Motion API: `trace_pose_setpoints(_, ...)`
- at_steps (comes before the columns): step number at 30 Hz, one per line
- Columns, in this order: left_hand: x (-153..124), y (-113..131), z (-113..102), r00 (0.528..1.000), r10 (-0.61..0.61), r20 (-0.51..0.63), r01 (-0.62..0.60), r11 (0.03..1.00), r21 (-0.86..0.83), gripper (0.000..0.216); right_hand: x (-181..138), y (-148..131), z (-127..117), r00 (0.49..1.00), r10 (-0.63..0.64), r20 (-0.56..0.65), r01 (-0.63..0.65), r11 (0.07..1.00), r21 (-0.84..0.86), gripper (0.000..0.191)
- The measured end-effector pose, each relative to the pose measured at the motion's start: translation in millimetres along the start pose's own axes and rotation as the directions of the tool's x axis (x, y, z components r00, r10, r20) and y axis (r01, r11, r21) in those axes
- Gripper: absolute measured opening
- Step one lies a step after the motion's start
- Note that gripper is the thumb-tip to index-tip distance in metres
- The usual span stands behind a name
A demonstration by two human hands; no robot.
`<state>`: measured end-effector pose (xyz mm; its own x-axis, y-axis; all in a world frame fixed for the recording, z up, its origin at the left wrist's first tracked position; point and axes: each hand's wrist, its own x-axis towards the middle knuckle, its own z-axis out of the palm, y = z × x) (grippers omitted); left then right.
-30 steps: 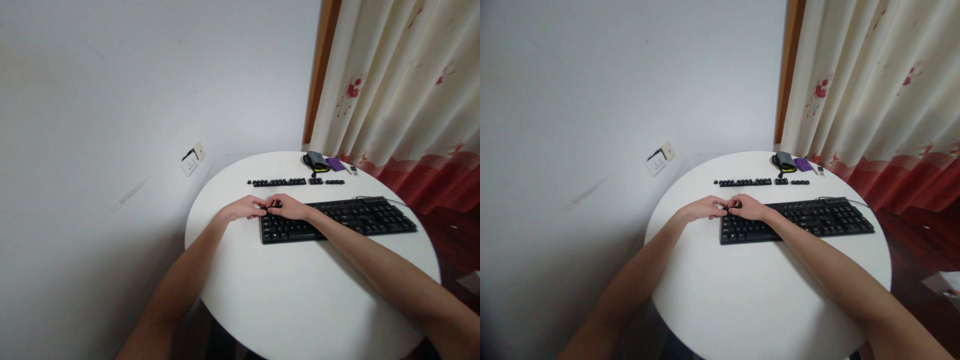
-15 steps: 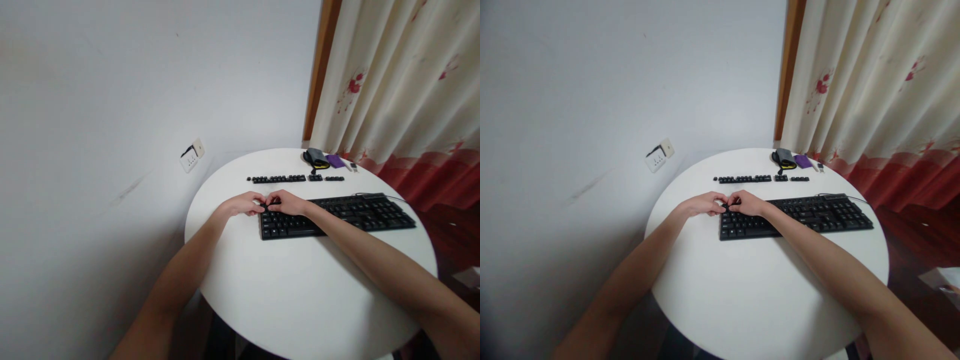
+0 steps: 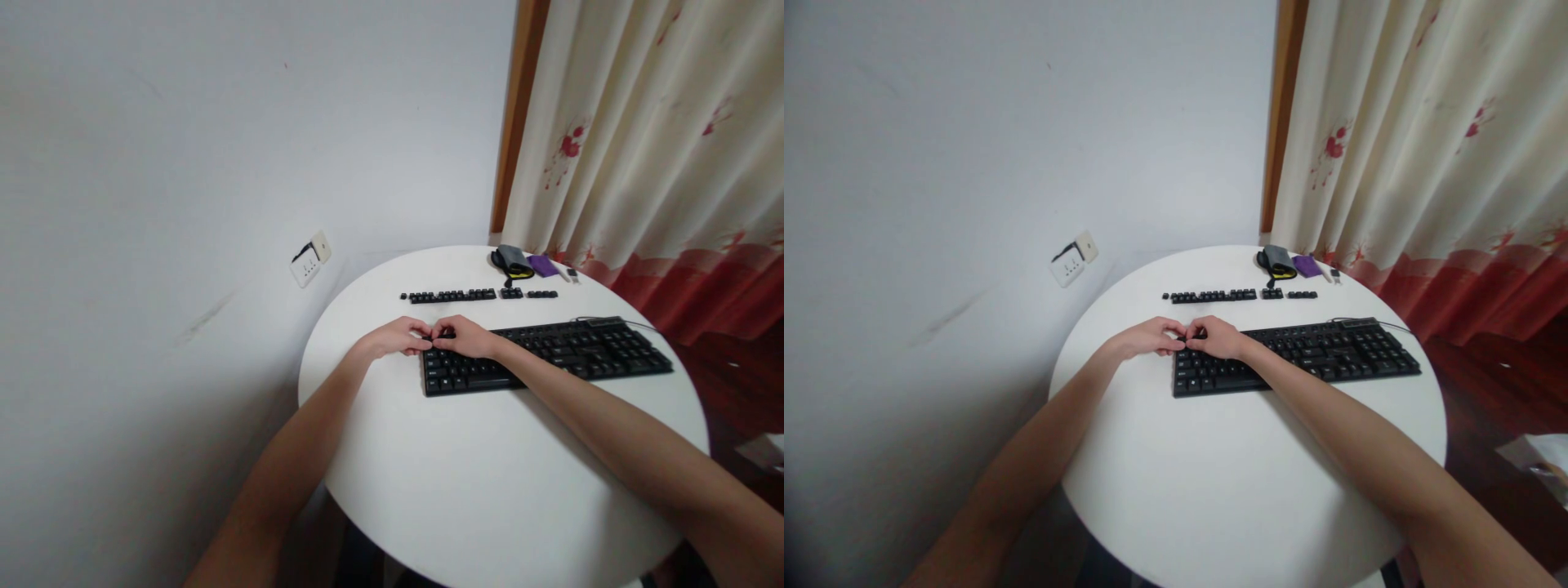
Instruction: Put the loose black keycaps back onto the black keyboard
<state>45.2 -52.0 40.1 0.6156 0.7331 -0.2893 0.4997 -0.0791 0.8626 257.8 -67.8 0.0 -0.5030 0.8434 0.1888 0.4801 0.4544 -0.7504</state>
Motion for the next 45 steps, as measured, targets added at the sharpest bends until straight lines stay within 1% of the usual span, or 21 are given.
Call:
trace_pose_setpoints(4,3,-3,2,0.999,0.035,0.009,-0.035,0.999,0.001,0.036,-1,1,1,1.000,-0.005,-0.010,0.004,1.000,-0.028,0.014)
trace_pose_setpoints(6,9,-7,3,0.997,0.043,-0.056,-0.042,0.999,0.021,0.033,-2,0,1,1.000,-0.017,-0.010,0.017,0.999,-0.037,0.013)
trace_pose_setpoints(8,17,-12,5,0.979,0.081,-0.187,-0.062,0.993,0.105,0.028,-2,-1,1,1.000,-0.025,-0.014,0.025,0.999,-0.048,0.013)
trace_pose_setpoints(9,22,-15,5,0.955,0.123,-0.269,-0.076,0.981,0.178,0.025,-2,-2,1,1.000,-0.026,-0.017,0.025,0.998,-0.056,0.013)
trace_pose_setpoints(10,27,-18,5,0.919,0.177,-0.353,-0.086,0.962,0.259,0.022,-3,-2,1,0.999,-0.026,-0.021,0.024,0.998,-0.064,0.014)
trace_pose_setpoints(11,32,-21,5,0.872,0.233,-0.430,-0.085,0.939,0.334,0.020,-3,-3,1,0.999,-0.024,-0.025,0.022,0.997,-0.073,0.016)
trace_pose_setpoints(13,41,-27,4,0.781,0.308,-0.544,-0.060,0.903,0.425,0.022,-2,-4,1,0.999,-0.021,-0.032,0.018,0.996,-0.087,0.019)
trace_pose_setpoints(15,48,-31,3,0.711,0.348,-0.611,-0.007,0.873,0.488,0.030,-2,-4,2,0.999,-0.015,-0.039,0.011,0.995,-0.097,0.019)
trace_pose_setpoints(17,52,-33,3,0.670,0.398,-0.626,0.062,0.811,0.582,0.039,-2,-4,2,0.999,-0.008,-0.045,0.003,0.995,-0.104,0.019)
trace_pose_setpoints(18,53,-33,4,0.661,0.423,-0.620,0.101,0.768,0.632,0.042,-2,-4,2,0.999,-0.005,-0.049,0.000,0.994,-0.106,0.019)
trace_pose_setpoints(19,54,-33,6,0.663,0.437,-0.608,0.137,0.728,0.672,0.045,-2,-4,2,0.999,-0.003,-0.052,-0.002,0.994,-0.107,0.019)
trace_pose_setpoints(21,56,-32,9,0.682,0.429,-0.592,0.193,0.675,0.712,0.050,-2,-5,2,0.998,0.001,-0.058,-0.007,0.994,-0.108,0.018)
trace_pose_setpoints(24,56,-30,11,0.713,0.402,-0.575,0.235,0.635,0.736,0.051,-3,-6,2,0.998,-0.003,-0.063,-0.004,0.993,-0.114,0.017)
trace_pose_setpoints(27,57,-29,11,0.735,0.391,-0.553,0.234,0.620,0.749,0.050,-3,-6,2,0.997,-0.013,-0.074,0.004,0.992,-0.126,0.017)
trace_pose_setpoints(33,58,-30,10,0.728,0.392,-0.562,0.240,0.622,0.745,0.047,-1,-3,3,0.998,-0.004,-0.064,-0.005,0.992,-0.125,0.017)
trace_pose_setpoints(39,51,-31,9,0.742,0.416,-0.525,0.214,0.596,0.774,0.045,-2,-4,2,0.998,-0.025,-0.063,0.018,0.994,-0.105,0.015)
trace_pose_setpoints(41,46,-31,9,0.753,0.416,-0.511,0.204,0.591,0.781,0.045,-3,-5,2,0.998,-0.027,-0.064,0.020,0.994,-0.110,0.015)
trace_pose_setpoints(45,34,-30,11,0.791,0.403,-0.460,0.168,0.580,0.797,0.044,-2,-4,2,0.997,-0.025,-0.079,0.015,0.993,-0.118,0.015)
